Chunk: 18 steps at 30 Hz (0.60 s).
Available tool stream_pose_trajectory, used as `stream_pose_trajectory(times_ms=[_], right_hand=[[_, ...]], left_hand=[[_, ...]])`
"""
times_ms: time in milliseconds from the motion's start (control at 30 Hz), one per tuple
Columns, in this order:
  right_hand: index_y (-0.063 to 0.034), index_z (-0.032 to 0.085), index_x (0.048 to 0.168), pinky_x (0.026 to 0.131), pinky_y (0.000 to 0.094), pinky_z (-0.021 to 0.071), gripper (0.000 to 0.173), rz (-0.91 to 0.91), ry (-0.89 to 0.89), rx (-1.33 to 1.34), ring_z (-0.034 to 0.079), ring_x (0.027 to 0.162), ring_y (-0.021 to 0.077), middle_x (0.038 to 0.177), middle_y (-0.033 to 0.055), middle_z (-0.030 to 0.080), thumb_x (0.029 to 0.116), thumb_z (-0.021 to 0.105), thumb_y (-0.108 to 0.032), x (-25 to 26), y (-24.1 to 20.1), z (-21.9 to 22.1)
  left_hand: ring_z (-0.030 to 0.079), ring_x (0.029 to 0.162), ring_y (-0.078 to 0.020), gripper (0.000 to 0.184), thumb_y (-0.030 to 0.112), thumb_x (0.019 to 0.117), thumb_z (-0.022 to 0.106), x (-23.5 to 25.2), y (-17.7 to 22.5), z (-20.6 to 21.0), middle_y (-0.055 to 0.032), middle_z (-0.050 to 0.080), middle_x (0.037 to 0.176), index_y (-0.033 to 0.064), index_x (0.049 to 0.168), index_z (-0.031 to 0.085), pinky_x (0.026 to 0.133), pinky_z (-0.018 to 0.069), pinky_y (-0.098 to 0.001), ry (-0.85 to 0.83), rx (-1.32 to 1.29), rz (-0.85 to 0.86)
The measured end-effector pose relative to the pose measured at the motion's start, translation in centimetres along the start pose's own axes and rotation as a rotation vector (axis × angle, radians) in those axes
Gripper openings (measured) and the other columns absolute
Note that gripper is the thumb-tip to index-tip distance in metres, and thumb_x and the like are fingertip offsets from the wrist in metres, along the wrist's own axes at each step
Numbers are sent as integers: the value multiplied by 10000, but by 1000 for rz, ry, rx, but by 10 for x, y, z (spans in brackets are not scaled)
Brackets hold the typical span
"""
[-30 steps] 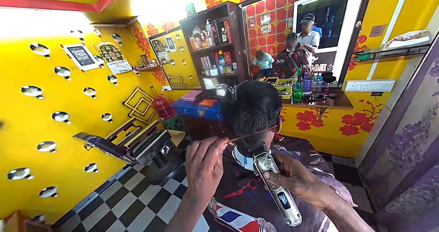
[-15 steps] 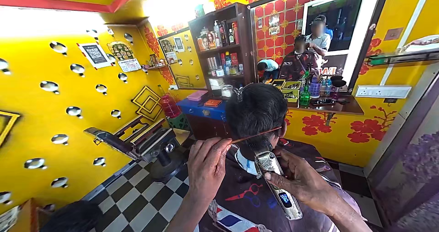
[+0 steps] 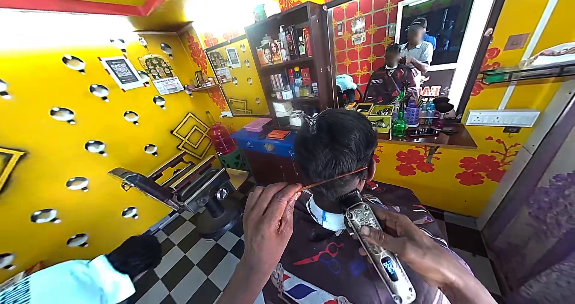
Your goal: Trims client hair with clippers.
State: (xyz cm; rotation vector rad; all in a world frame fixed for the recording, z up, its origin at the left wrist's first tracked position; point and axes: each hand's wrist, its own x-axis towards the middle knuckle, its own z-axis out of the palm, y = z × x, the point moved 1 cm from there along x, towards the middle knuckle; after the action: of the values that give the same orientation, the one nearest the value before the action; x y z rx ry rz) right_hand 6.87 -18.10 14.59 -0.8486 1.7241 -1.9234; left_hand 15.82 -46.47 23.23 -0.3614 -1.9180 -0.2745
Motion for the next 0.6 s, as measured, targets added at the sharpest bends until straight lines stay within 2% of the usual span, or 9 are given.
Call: stream_pose_trajectory(times_ms=[100,433,533,600], right_hand=[[-35,606,1340,849,521,623,427,-15,-71,28,720,985,344,1155,186,697,1014,648,-307,6,-6,-7],[-61,636,1282,826,436,628,414,-113,-40,-119,728,953,273,1101,131,722,989,680,-349,11,-38,3],[-141,629,1323,804,364,630,441,-240,22,-328,727,959,181,1124,40,731,975,693,-405,12,-45,10],[-211,603,1371,835,340,637,495,-302,72,-514,718,1014,121,1168,-33,721,963,685,-479,7,-45,13]], left_hand=[[641,977,-118,183,191,971,667,1,0,-1,4,716,1065,148,1107,781,849,531,-285,-5,8,-5],[645,964,-113,181,190,972,665,2,1,1,3,722,1063,140,1096,787,835,531,-282,-4,16,-18],[649,968,-111,180,192,973,665,2,0,1,4,722,1062,142,1098,785,839,538,-283,-7,0,-23],[647,973,-113,181,191,976,663,0,-1,2,4,715,1065,143,1107,780,839,542,-283,-9,-14,-27]])
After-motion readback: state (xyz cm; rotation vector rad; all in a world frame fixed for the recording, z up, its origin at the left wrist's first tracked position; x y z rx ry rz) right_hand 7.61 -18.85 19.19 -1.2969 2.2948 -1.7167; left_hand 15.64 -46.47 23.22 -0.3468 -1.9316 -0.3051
